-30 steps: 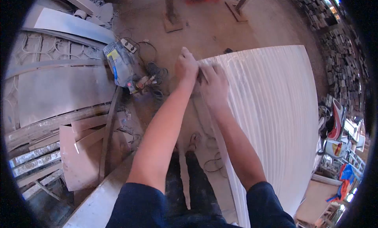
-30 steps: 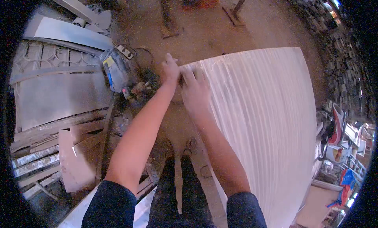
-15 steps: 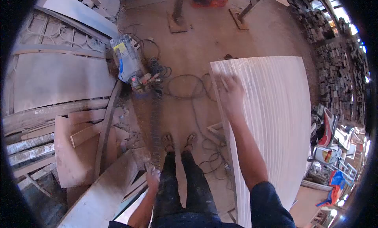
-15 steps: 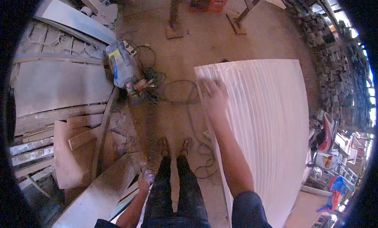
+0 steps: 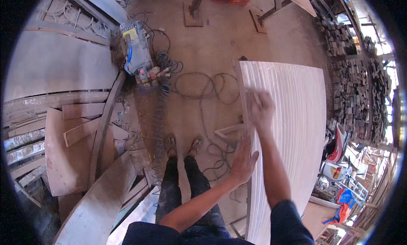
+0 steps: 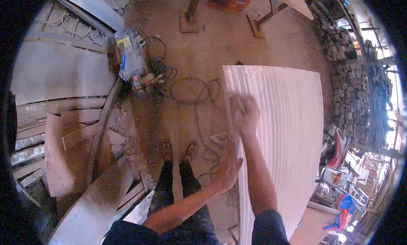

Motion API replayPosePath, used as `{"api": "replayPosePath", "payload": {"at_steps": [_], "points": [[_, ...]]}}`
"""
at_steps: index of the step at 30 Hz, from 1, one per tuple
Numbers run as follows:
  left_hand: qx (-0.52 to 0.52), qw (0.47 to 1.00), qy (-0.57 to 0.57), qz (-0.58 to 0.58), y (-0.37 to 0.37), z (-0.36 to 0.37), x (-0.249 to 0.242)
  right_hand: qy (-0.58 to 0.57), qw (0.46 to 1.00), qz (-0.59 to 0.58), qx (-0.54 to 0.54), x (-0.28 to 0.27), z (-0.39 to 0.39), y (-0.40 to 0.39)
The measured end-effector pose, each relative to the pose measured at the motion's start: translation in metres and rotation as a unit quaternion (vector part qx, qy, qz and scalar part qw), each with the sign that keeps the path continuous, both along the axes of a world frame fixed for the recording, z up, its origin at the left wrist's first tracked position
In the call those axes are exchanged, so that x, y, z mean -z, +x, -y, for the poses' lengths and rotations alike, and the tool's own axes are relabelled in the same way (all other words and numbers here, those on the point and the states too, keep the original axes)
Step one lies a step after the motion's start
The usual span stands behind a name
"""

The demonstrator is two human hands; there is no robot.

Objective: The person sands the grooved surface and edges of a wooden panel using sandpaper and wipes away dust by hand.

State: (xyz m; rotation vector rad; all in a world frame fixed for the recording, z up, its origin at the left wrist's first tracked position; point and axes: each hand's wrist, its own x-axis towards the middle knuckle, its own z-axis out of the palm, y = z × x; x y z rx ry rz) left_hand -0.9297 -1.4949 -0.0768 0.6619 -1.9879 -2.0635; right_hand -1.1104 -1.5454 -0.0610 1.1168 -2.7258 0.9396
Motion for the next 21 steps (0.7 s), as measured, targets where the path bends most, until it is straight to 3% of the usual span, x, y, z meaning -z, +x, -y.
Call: {"api": "replayPosePath", "payload": {"at_steps": [4, 6, 8, 11, 14, 16, 18, 20, 21], "points": [[0.077, 0.997, -0.008, 0.019, 0.024, -0.016, -0.01, -0.031, 0.998, 0.028, 0.052, -0.012, -0.031, 0.043], [0.064, 0.997, -0.013, 0.034, 0.044, -0.043, -0.015, -0.019, 0.998, 0.051, 0.035, -0.014, 0.009, 0.013], [0.049, 0.997, -0.016, 0.05, 0.056, -0.067, -0.013, -0.019, 0.999, -0.026, -0.016, 0.013, 0.048, -0.043], [0.093, 0.994, 0.045, 0.04, 0.065, -0.084, -0.006, -0.058, 0.998, -0.002, -0.036, -0.005, 0.074, -0.047], [0.061, 0.995, 0.063, 0.055, 0.031, -0.059, 0.006, 0.008, 1.0, -0.001, -0.006, 0.013, -0.02, -0.002], [0.053, 0.998, -0.041, 0.007, 0.001, -0.033, 0.026, -0.003, 0.999, 0.035, 0.024, 0.003, -0.061, 0.036], [0.031, 0.999, -0.013, 0.0, -0.009, -0.009, 0.027, -0.01, 0.995, 0.082, 0.054, -0.013, -0.052, 0.039], [0.021, 1.0, 0.02, -0.001, 0.0, -0.009, 0.021, 0.014, 0.996, 0.08, -0.029, -0.012, -0.018, 0.0], [0.018, 1.0, -0.013, -0.004, 0.01, -0.017, 0.015, 0.018, 0.998, -0.005, -0.056, -0.006, 0.005, -0.023]]}}
